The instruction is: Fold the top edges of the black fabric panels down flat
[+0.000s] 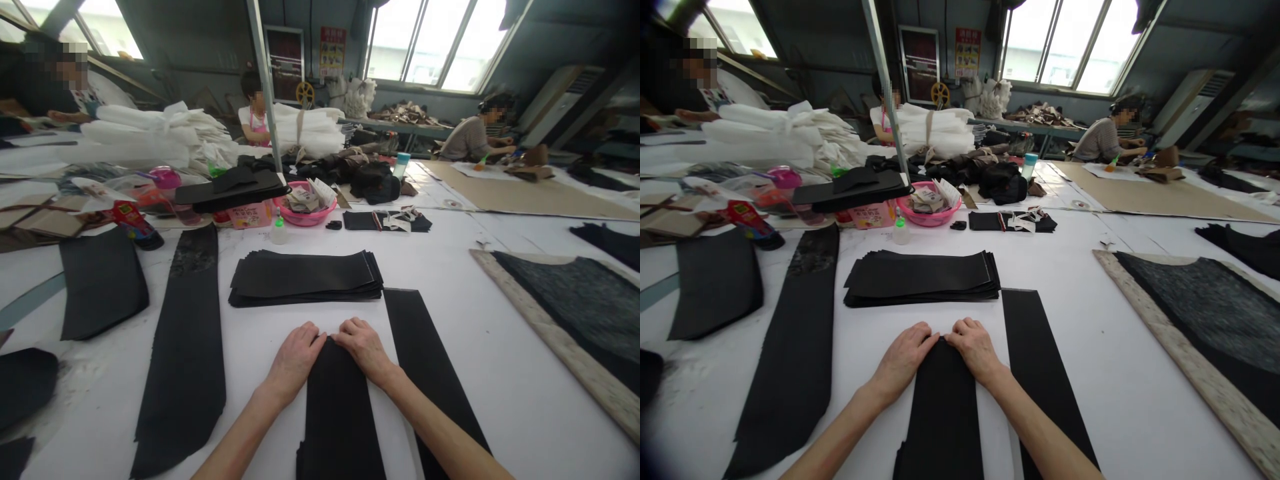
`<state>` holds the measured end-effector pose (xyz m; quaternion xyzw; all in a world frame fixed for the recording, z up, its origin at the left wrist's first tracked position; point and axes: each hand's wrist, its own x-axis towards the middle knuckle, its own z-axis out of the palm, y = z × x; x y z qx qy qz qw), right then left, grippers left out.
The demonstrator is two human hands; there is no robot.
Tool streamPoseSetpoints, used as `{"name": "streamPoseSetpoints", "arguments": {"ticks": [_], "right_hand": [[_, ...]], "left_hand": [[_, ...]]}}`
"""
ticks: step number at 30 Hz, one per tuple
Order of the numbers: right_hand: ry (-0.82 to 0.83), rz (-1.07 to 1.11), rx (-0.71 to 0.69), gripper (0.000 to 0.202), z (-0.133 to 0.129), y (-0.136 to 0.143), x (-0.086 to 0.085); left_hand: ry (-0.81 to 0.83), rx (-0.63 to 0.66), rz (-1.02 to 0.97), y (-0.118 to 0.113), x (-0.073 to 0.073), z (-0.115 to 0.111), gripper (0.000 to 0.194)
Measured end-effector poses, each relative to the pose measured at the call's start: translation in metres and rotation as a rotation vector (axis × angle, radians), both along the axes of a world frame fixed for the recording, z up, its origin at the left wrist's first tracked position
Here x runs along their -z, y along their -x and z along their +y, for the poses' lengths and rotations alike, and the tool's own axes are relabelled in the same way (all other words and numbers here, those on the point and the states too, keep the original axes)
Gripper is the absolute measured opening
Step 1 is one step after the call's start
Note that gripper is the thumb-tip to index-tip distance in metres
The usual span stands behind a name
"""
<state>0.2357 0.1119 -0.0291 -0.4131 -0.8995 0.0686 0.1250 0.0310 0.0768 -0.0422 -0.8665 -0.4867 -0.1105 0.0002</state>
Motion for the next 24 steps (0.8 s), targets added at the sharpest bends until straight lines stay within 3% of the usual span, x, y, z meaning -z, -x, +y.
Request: {"name": "streamPoseSetpoints", "arguments": {"ticks": [11,24], "right_hand": [[-0.101,0.018,-0.103,0.018,0.004,-0.007,0.013],[-0.116,-0.026,-0.184,0.018,0.01,-0.018,0.004]], "left_hand": [[-0.088,0.104,0.082,0.001,0.005,0.002,0.036],[-0.118,0.143,0.187,-0.001,0.001,0.004,0.038]]}}
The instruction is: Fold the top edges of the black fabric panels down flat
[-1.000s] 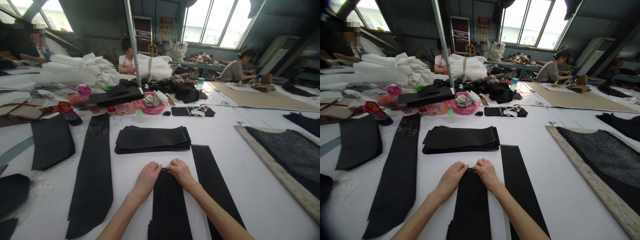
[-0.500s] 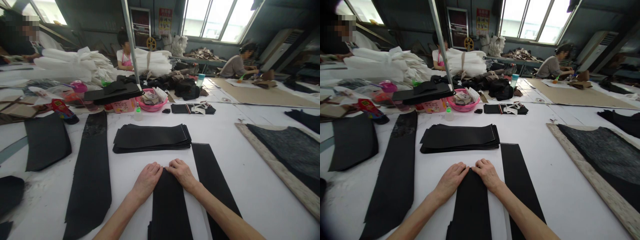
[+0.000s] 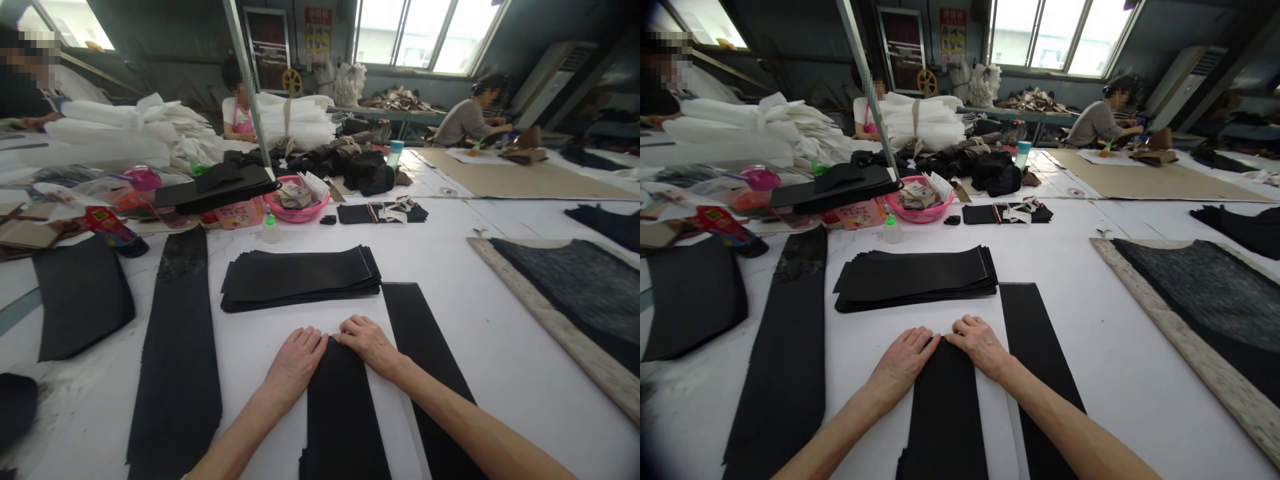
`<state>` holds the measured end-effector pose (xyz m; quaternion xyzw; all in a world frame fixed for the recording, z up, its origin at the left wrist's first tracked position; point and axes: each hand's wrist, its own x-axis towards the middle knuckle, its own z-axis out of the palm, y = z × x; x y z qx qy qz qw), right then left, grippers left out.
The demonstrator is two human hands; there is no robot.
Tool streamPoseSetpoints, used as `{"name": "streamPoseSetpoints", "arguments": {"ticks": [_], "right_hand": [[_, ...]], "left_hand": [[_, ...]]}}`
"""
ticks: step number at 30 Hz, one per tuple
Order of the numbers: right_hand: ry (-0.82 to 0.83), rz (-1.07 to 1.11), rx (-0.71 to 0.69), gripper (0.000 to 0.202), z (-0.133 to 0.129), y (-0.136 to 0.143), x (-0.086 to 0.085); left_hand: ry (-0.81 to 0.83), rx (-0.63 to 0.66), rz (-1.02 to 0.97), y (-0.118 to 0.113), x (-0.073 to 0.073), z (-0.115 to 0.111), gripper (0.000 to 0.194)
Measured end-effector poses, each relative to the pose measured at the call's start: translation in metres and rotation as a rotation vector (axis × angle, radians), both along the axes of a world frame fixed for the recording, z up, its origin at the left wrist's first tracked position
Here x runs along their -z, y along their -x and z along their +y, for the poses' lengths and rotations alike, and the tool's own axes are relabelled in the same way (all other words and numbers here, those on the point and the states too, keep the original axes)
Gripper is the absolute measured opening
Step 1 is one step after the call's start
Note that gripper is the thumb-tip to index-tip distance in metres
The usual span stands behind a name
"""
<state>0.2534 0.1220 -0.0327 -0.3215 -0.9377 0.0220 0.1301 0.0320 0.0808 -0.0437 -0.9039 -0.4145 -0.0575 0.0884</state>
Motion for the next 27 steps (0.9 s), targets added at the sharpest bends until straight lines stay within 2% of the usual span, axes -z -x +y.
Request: {"name": "streamPoseSetpoints", "arguments": {"ticks": [4,12,21,27], "right_hand": [[0.01,-0.031,-0.003,0.019,-0.001,-0.001,-0.004],[0.02,-0.071,-0.003,0.021,0.0,-0.006,-0.004],[0.027,-0.088,0.006,0.021,0.0,-0.015,-0.005],[0.042,-0.08,0.02,0.02,0.0,-0.026,-0.006]], "left_hand": [[-0.005,-0.005,0.025,-0.002,0.001,0.0,0.042],[0.005,-0.009,0.054,-0.002,-0.007,-0.001,0.043],[-0.062,-0.013,0.062,0.015,-0.003,-0.007,0.044],[-0.106,-0.022,0.078,0.018,0.0,-0.011,0.046]]}}
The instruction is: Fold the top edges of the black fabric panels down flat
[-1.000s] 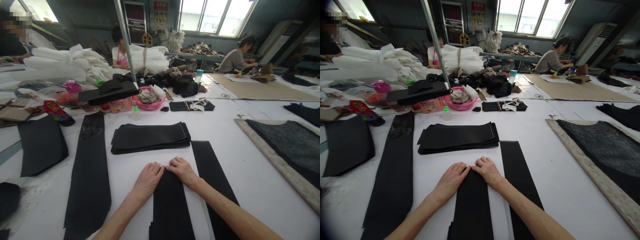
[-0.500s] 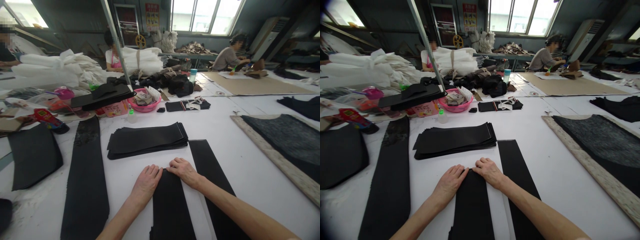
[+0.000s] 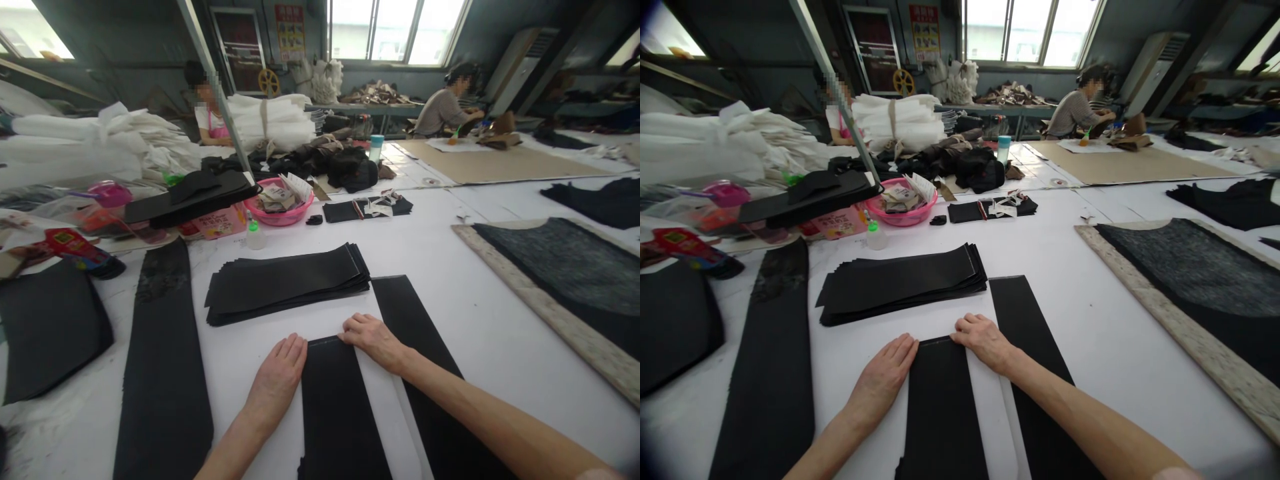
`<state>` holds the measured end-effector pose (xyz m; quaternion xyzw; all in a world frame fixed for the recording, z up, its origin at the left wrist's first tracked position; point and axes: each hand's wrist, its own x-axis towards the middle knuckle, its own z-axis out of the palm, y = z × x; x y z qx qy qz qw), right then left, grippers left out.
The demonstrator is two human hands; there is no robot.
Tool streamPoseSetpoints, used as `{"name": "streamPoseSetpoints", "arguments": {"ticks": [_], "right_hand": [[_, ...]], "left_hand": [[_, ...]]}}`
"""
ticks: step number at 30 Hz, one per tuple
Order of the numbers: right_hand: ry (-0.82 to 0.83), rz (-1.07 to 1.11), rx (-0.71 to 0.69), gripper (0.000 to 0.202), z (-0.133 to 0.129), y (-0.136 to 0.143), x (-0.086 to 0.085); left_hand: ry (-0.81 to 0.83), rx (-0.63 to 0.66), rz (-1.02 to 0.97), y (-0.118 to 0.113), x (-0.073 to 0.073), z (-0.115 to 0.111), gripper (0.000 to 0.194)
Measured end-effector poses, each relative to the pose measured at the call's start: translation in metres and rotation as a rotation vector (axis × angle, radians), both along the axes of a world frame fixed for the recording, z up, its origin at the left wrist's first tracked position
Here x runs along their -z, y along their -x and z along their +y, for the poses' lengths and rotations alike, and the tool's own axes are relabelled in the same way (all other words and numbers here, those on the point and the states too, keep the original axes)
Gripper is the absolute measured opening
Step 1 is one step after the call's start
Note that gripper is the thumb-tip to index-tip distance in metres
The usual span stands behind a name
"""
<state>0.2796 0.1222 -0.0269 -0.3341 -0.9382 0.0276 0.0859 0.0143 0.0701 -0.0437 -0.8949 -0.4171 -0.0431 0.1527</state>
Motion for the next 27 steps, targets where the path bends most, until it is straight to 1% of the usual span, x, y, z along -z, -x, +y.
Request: {"name": "streamPoseSetpoints", "arguments": {"ticks": [4,10,14,18,20,23,27], "right_hand": [[0.01,0.001,0.017,0.02,-0.001,-0.007,-0.001],[0.037,0.027,0.022,0.023,-0.004,-0.014,-0.003],[0.06,0.056,0.03,0.025,-0.007,-0.018,-0.001],[0.077,0.098,0.056,0.027,-0.012,-0.02,0.003],[0.081,0.13,0.087,0.029,-0.016,-0.021,0.004],[0.082,0.191,0.177,0.026,-0.02,-0.023,0.003],[0.062,0.262,0.301,0.022,-0.023,-0.018,0.0]], "left_hand": [[-0.017,-0.018,0.02,0.001,0.003,-0.002,0.049],[-0.067,0.013,-0.001,0.003,0.006,-0.005,0.049],[-0.098,0.002,-0.055,0.006,0.013,-0.007,0.049],[-0.086,-0.012,-0.135,0.008,0.022,-0.008,0.05],[-0.05,-0.022,-0.2,0.009,0.024,-0.009,0.05],[0.041,-0.081,-0.328,0.01,0.023,-0.008,0.047],[0.198,-0.162,-0.473,0.011,0.012,-0.004,0.028]]}}
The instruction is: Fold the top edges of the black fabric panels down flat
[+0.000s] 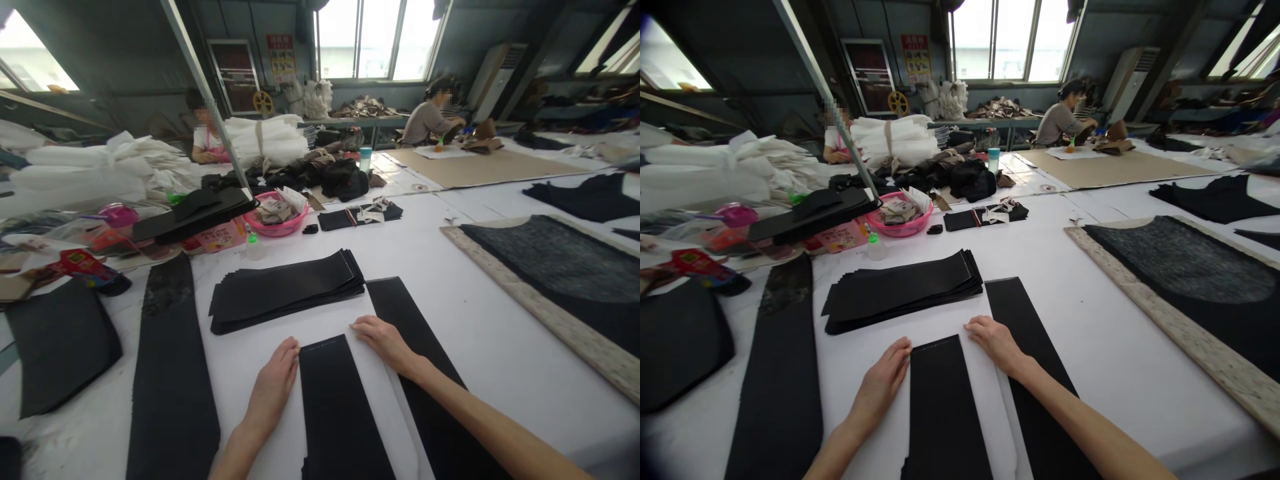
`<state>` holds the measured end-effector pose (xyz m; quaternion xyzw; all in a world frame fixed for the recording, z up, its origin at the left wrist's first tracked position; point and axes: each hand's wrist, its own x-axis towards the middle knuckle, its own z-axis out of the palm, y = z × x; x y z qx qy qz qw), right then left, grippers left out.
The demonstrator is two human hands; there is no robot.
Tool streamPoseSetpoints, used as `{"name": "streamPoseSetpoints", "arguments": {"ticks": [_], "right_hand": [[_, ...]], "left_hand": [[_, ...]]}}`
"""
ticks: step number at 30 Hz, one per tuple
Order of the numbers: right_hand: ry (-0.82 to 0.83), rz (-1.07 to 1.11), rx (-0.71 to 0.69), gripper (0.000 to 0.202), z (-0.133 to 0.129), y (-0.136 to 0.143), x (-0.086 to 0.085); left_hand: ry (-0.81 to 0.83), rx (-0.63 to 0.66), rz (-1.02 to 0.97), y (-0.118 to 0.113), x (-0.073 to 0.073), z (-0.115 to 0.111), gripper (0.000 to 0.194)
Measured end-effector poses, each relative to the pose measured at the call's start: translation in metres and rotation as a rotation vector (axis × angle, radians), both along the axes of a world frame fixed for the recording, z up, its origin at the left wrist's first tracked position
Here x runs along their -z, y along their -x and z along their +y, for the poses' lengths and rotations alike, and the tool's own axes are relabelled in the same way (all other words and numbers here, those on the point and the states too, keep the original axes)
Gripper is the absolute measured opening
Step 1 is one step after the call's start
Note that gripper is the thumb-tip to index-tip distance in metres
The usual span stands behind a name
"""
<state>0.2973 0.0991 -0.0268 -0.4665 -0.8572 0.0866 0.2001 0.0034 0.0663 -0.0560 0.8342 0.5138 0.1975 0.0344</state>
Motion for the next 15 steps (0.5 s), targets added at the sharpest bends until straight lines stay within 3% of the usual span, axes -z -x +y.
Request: {"name": "streamPoseSetpoints", "arguments": {"ticks": [2,8,11,15], "right_hand": [[-0.013,0.006,0.008,0.024,-0.002,0.011,-0.001],[-0.062,-0.043,-0.091,0.031,-0.006,0.052,0.006],[-0.082,-0.068,-0.105,0.032,-0.007,0.056,0.014],[-0.102,-0.119,-0.058,0.033,-0.01,0.047,0.02]], "left_hand": [[0.053,-0.029,-0.036,-0.002,-0.006,0.002,0.026],[-0.022,0.011,0.178,-0.029,-0.01,0.0,0.06],[-0.089,0.029,0.288,-0.037,-0.005,-0.001,0.055],[-0.168,0.037,0.371,-0.028,-0.005,-0.002,0.052]]}}
